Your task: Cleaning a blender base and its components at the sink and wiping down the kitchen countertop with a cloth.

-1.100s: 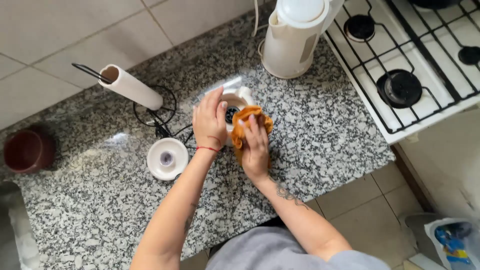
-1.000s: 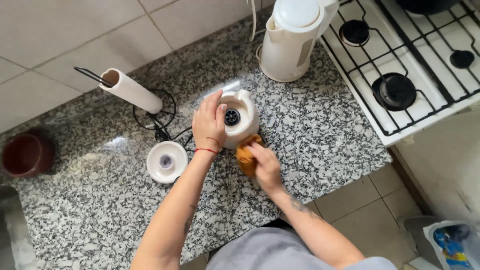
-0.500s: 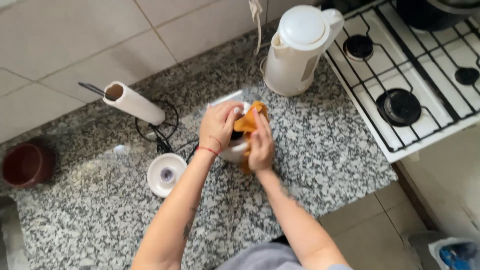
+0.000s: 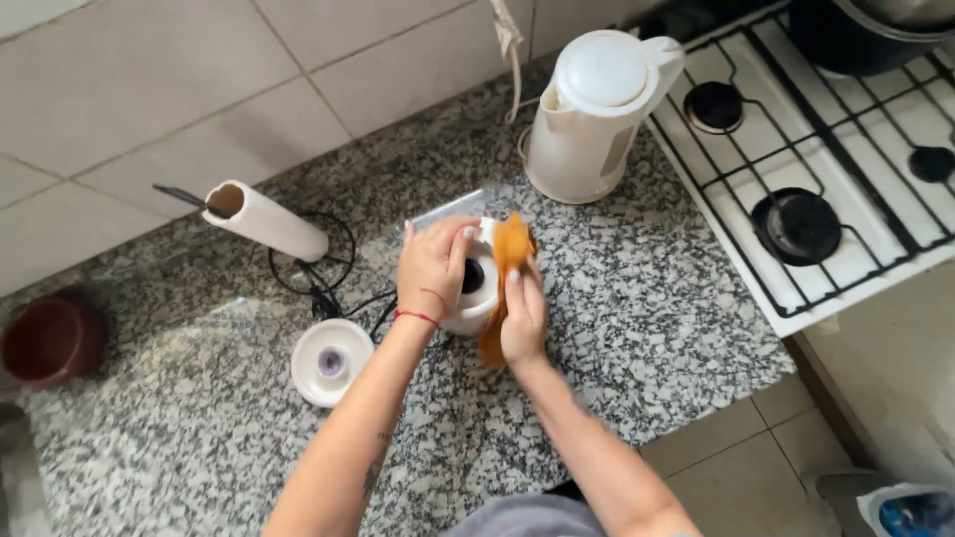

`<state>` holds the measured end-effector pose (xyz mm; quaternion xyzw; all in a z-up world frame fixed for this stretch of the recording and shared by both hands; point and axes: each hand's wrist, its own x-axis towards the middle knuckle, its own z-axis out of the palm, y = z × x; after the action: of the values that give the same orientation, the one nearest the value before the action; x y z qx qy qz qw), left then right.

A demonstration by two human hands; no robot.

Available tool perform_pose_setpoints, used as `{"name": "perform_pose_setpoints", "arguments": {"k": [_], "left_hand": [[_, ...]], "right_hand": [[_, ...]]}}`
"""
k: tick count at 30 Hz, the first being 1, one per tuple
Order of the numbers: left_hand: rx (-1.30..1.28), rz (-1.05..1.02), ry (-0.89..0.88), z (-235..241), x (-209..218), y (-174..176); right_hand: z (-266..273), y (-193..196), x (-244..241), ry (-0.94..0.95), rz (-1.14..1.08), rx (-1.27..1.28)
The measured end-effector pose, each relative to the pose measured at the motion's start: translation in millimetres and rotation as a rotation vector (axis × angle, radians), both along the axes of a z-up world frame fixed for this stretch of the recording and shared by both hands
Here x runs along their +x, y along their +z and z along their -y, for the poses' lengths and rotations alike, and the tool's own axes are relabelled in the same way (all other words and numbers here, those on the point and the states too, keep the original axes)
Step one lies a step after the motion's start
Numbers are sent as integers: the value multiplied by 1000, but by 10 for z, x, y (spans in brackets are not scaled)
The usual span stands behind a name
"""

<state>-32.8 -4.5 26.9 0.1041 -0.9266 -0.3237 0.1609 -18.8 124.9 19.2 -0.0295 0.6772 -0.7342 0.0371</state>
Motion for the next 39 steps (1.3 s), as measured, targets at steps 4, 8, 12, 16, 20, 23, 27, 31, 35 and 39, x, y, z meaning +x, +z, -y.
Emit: {"name": "perform_pose_setpoints", "arguments": {"k": [4, 8, 12, 16, 20, 23, 27, 31, 35, 39], "left_hand": [[-44, -23, 45, 16, -57, -41], [43, -7, 38, 9, -38, 102], [97, 43, 13, 67, -45, 64], [251, 129, -74, 131, -10, 219], [148, 166, -50, 94, -3, 227], [94, 146, -30, 101, -34, 172], [88, 111, -52, 119, -30, 142], [42, 92, -39, 119, -31, -9], [31, 72, -48, 170, -121, 53], [90, 105, -27, 110, 79, 204]], "right_hand": [[56, -687, -409, -46, -120, 87], [63, -1002, -157, -161, 187, -81], [135, 244, 280, -73, -498, 606], [-37, -1163, 84, 33, -1467, 942], [-103, -932, -161, 182, -1754, 969], [-240, -263, -203, 101, -1846, 1058], [-236, -1308, -24, 333, -1726, 958], [-498, -1330, 31, 517, -1561, 960], [-985, -1748, -117, 714, -1242, 1049], [-1707, -938, -27, 360, -362, 593]]}}
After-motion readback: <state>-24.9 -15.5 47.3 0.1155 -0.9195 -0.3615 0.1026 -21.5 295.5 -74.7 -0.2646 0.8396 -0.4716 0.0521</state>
